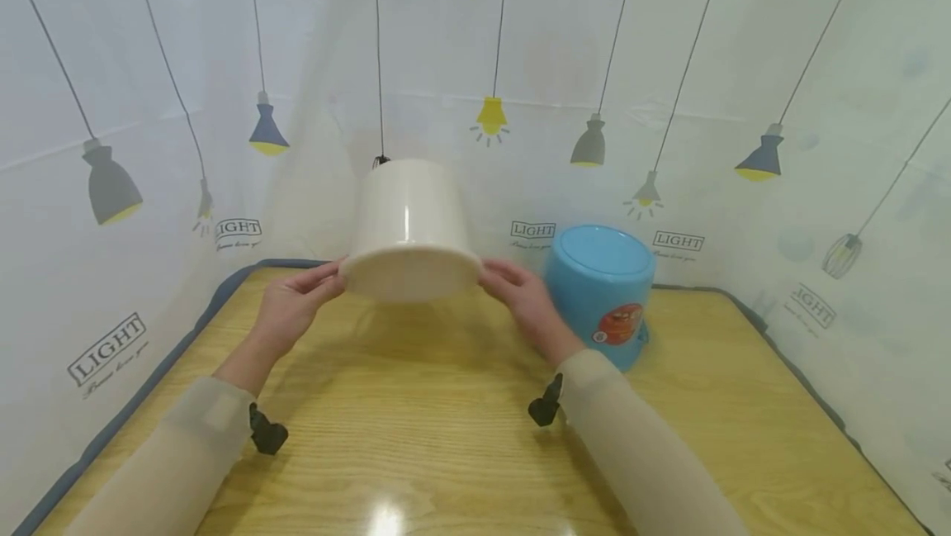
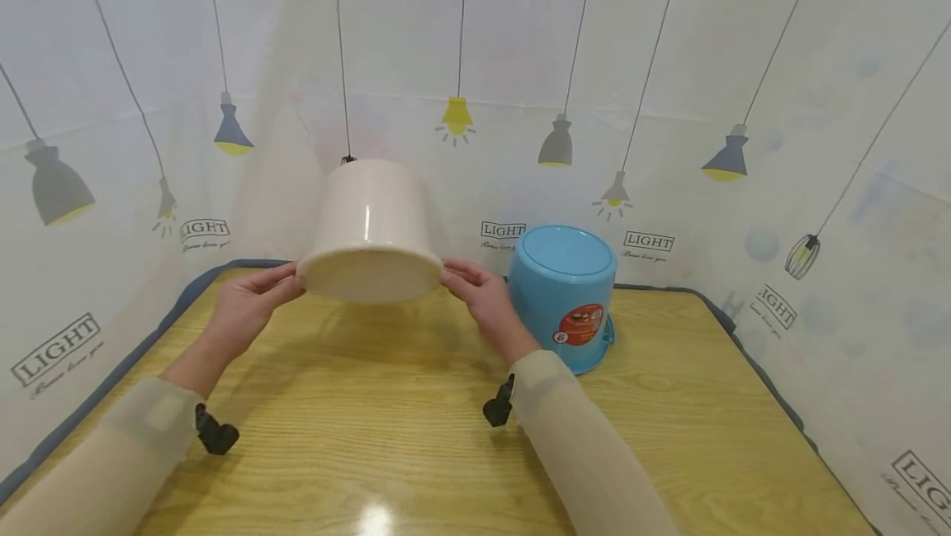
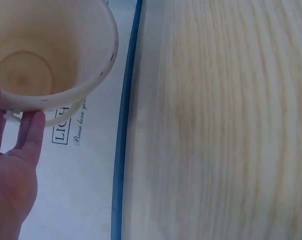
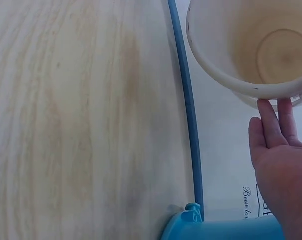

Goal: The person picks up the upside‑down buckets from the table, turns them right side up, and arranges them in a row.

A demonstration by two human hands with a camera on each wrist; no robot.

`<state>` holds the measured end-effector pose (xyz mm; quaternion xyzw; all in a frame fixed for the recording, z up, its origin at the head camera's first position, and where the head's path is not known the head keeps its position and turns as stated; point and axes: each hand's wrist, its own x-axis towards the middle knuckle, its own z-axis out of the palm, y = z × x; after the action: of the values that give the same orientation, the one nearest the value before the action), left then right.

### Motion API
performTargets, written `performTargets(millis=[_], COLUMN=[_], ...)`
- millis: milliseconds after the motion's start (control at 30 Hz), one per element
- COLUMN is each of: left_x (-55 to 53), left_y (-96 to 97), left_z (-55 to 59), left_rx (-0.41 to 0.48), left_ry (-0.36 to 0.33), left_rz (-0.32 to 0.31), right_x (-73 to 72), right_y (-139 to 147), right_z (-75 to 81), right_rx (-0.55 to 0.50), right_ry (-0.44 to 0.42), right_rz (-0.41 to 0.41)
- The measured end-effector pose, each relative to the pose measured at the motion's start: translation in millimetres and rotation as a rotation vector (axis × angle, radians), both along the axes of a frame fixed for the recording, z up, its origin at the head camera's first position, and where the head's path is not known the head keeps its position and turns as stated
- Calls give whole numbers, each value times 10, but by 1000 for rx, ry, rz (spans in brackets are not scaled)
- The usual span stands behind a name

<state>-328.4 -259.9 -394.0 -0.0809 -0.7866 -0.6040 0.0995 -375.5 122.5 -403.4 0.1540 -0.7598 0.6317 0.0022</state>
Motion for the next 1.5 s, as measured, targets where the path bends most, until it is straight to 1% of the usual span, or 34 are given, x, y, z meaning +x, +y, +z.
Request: performTargets(millis=[167, 300, 433, 500, 600, 800, 900, 1100, 1200, 1267, 1367, 1433, 1500], left_x=[-10, -25, -29, -25, -15, 14, 22, 35, 37, 33, 27, 32, 43], left_y=[6, 10, 19, 21, 7, -40, -66, -116, -139, -153, -181, -201, -224], left_z=[17, 24, 37, 49, 70, 121, 132, 151, 166, 174, 186, 197, 210], left_rx=[62, 130, 194, 201, 161, 0, -38, -85, -119, -140, -195, -237, -275], left_ry=[15, 54, 103, 117, 134, 183, 205, 253, 283, 304, 317, 312, 292], left_rz=[-38, -81, -128, -145, -149, -121, -131, -149, -152, -148, -120, -96, -81], right_x=[-9, -40, -52, -49, -39, -55, -71, -73, -63, -54, -43, -37, -36], right_y=[-1, -7, -11, -13, -14, 0, 7, 18, 25, 31, 41, 50, 58], right_z=[48, 82, 124, 149, 187, 214, 202, 198, 219, 237, 258, 267, 268], right_rx=[-62, -105, -90, -70, -30, 39, 52, 73, 108, 143, 199, 229, 242], right_ry=[-4, -5, 8, 14, 31, 71, 96, 137, 156, 180, 218, 235, 243], right_rz=[26, 43, 42, 37, 28, 10, 18, 47, 49, 45, 31, 26, 26])
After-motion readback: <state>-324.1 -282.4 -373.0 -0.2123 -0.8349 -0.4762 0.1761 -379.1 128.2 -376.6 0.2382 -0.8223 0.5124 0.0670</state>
